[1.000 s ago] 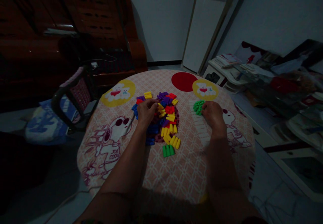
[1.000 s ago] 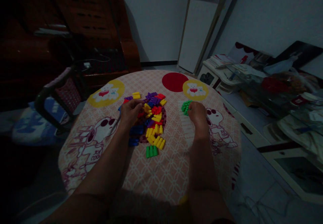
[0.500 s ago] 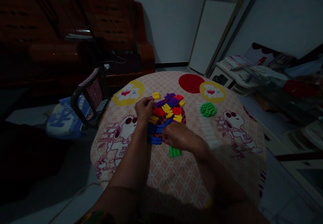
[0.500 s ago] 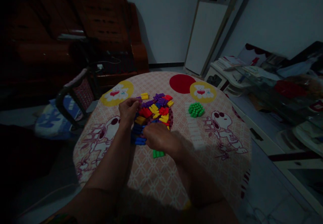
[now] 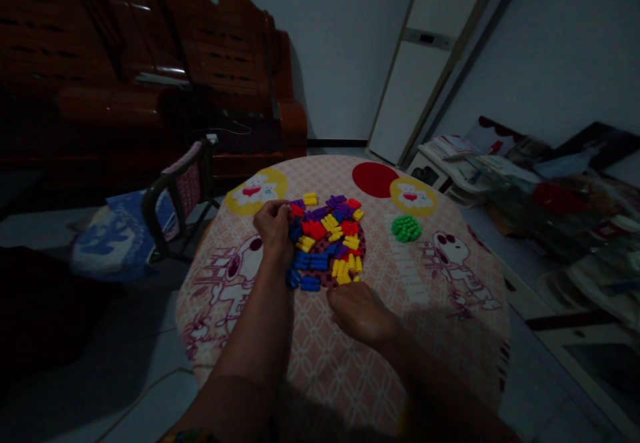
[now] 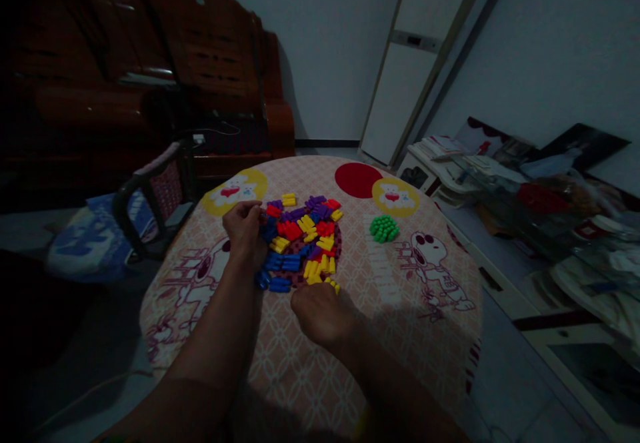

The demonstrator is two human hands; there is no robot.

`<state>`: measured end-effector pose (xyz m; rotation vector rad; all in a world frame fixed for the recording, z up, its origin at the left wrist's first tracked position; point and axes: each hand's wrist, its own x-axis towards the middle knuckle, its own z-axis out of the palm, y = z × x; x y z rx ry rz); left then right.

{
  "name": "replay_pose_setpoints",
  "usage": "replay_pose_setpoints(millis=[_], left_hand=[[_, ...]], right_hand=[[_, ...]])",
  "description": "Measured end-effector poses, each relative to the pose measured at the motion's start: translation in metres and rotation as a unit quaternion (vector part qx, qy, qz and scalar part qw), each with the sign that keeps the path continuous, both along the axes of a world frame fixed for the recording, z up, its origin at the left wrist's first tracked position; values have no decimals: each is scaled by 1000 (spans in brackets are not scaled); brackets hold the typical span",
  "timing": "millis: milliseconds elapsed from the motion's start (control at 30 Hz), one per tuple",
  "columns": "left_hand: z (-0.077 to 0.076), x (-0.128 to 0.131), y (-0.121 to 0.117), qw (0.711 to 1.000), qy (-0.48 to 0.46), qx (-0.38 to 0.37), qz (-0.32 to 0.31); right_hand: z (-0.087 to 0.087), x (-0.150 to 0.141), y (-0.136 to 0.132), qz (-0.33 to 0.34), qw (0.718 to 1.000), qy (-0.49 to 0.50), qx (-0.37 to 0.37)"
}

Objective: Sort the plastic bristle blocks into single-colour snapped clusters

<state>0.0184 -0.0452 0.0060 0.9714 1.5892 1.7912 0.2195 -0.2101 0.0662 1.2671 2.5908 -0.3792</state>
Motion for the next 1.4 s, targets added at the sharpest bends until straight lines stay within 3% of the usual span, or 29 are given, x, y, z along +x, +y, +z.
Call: replay_pose_setpoints(millis=[200,367,433,533,633,733,800,900,1067,1167,1267,1333,1400], left_hand=[[-1,4,0,999,-40,27,16],[10,12,-7,997,-61,33,18],[13,13,-7,998,-57,23,18],[15,12,-7,998,-51,22,18],[15,11,-7,999,-39,23,13],[13,10,-6,999,-30,27,3],[10,10,-4,999,-29,37,-2],[5,8,0,999,-23,48,-6],[-1,6,5,999,-8,44,-9],[0,5,4,999,-9,44,-10],[2,6,2,999,-13,44,-11],[5,8,0,999,-17,39,-8],[9,11,-2,999,-20,32,-8]], right_hand=[[11,8,-5,-39,999,5,12],[25,48,17,-78,985,156,7],[31,74,35,-156,954,253,29],[31,117,65,-292,871,367,148],[15,154,89,-416,784,347,304],[-12,174,101,-508,742,253,358],[-29,179,103,-527,741,204,361],[-48,178,104,-500,775,165,350],[-60,178,105,-446,815,140,341],[-60,181,103,-435,815,152,351],[-54,180,101,-439,797,184,371],[-50,172,101,-439,782,217,386],[-46,154,102,-410,784,263,385]])
